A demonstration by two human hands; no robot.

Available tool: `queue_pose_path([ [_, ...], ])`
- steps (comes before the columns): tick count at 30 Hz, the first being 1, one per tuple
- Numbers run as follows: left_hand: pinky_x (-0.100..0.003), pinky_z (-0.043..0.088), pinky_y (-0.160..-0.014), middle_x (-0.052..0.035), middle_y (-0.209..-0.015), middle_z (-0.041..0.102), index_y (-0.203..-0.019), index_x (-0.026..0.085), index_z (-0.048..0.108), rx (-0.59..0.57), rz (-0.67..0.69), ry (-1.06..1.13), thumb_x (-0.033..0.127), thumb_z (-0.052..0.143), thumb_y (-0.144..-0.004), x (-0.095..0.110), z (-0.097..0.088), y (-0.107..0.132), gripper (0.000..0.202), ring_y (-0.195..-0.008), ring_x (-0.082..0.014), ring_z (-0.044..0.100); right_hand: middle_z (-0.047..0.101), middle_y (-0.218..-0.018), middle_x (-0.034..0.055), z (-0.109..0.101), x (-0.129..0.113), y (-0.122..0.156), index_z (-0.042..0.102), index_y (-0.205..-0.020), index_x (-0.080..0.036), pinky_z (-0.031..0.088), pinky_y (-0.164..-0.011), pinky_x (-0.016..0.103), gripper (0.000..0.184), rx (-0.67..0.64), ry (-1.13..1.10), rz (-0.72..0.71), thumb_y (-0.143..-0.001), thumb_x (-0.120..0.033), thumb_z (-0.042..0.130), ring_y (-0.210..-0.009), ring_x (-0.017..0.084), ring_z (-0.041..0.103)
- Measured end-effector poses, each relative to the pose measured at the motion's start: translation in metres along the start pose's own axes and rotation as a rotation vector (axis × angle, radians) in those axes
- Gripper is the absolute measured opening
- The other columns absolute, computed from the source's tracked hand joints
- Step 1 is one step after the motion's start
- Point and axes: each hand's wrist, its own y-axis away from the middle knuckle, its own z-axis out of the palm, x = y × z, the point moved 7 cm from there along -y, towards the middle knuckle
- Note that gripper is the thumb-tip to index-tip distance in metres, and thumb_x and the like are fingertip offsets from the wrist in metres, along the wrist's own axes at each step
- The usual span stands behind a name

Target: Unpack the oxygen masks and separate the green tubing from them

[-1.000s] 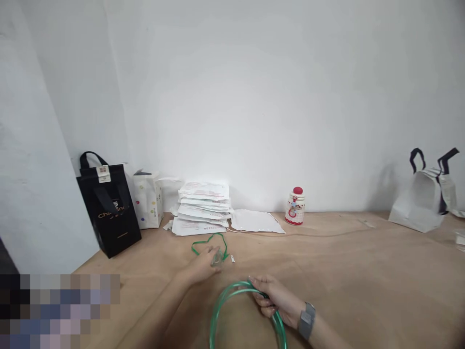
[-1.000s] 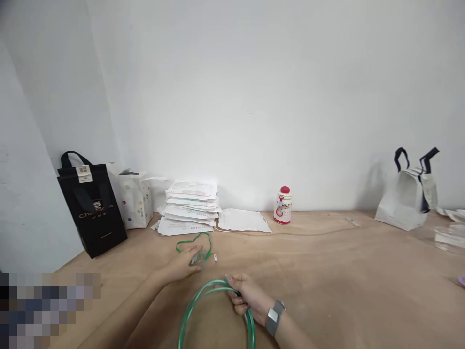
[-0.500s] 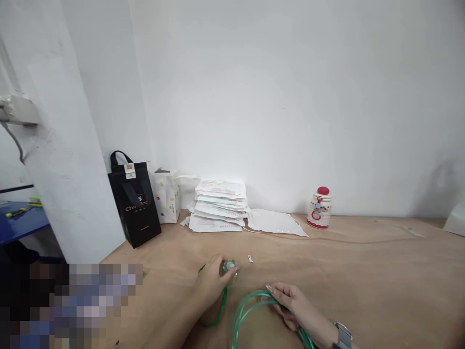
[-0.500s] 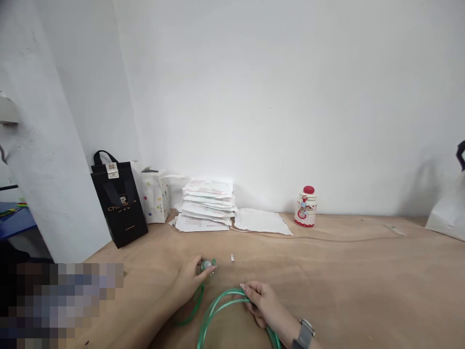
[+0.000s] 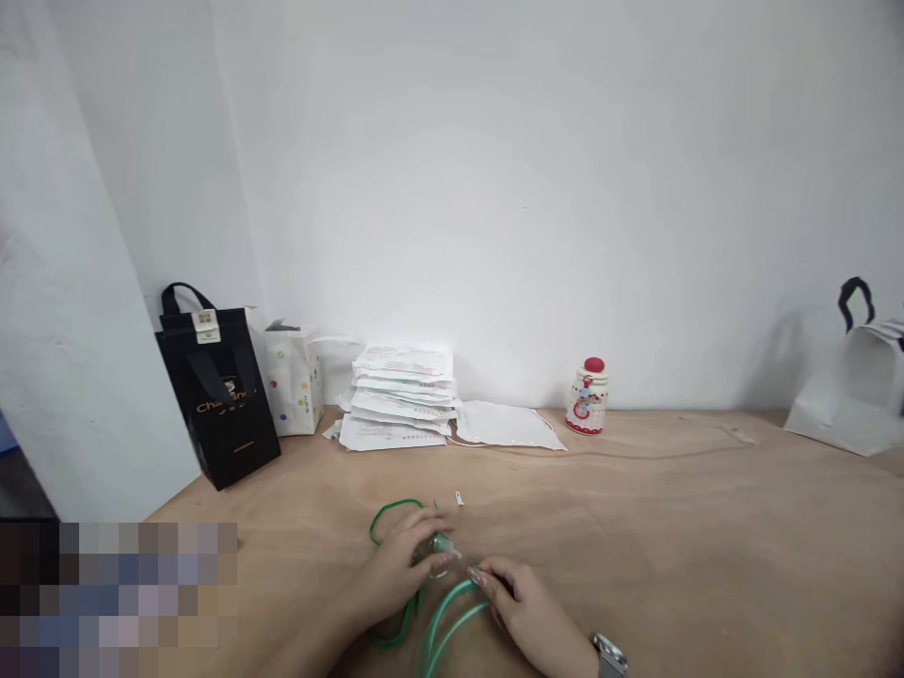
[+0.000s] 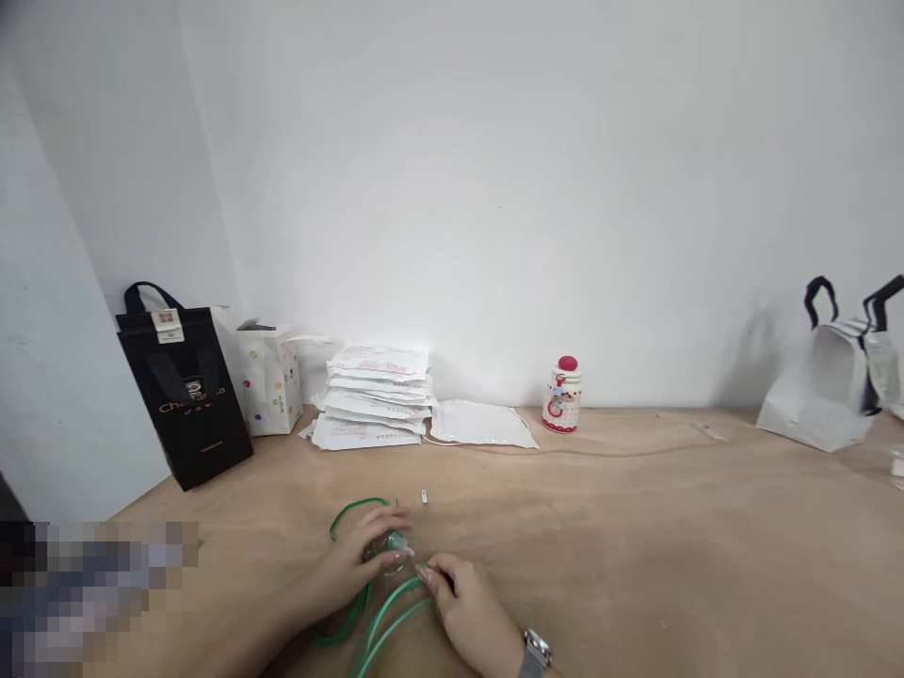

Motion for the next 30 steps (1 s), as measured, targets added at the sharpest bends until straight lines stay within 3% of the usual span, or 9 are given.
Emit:
queue_pose_path([
  [5,-0.031,0.036,-0.096,-0.0041,-0.107,0.064,-0.1,0.023,0.063,-0.023,0.03,0.076,0.025,0.053,-0.081,0.011,0.003,0.004,0.022,-0.107,-0.0191,0.052,0.044,-0.053,-0.0017,-0.002,0.002,-0.002,0.053,-0.056,-0.018,0.033,-0.056,0.026,0.033,0.016,-0.029,0.005,-0.081,-0.038,0.043,-0.057,0.015,0.041],
  [11,-0.03,0.04,-0.09,-0.0042,-0.102,0.064,-0.101,0.024,0.064,-0.042,0.034,0.145,0.027,0.057,-0.079,0.018,0.012,0.009,0.023,-0.101,-0.0196,0.054,0.062,-0.066,0.0027,-0.005,0.0,-0.002,0.06,-0.058,-0.017,0.039,-0.065,0.028,0.038,0.019,-0.076,-0.043,-0.08,-0.045,0.046,-0.071,0.02,0.053],
  [16,-0.031,0.037,-0.097,-0.0038,-0.116,0.061,-0.116,0.025,0.056,-0.045,-0.031,0.162,0.027,0.052,-0.082,0.012,0.007,0.011,0.035,-0.11,-0.0193,0.051,0.05,-0.056,-0.0024,-0.012,0.008,0.0,0.052,-0.065,-0.019,0.037,-0.059,0.026,0.027,0.076,-0.091,0.053,-0.08,-0.041,0.047,-0.059,0.016,0.047],
  [22,-0.03,0.04,-0.094,-0.0025,-0.109,0.065,-0.109,0.024,0.06,-0.077,-0.041,0.219,0.027,0.048,-0.083,0.011,0.012,0.011,0.028,-0.105,-0.0184,0.056,0.05,-0.066,-0.0011,-0.013,-0.002,0.005,0.046,-0.069,-0.02,0.036,-0.064,0.026,0.025,0.027,-0.032,-0.036,-0.085,-0.039,0.04,-0.068,0.016,0.046],
  [30,-0.029,0.041,-0.092,-0.0011,-0.11,0.066,-0.107,0.027,0.063,0.047,-0.054,0.12,0.023,0.049,-0.08,0.004,0.02,0.017,0.03,-0.105,-0.0196,0.056,0.058,-0.067,0.0019,-0.009,0.009,0.003,0.049,-0.068,-0.02,0.035,-0.064,0.028,0.019,0.095,0.1,-0.022,-0.082,-0.027,0.04,-0.068,0.018,0.051],
])
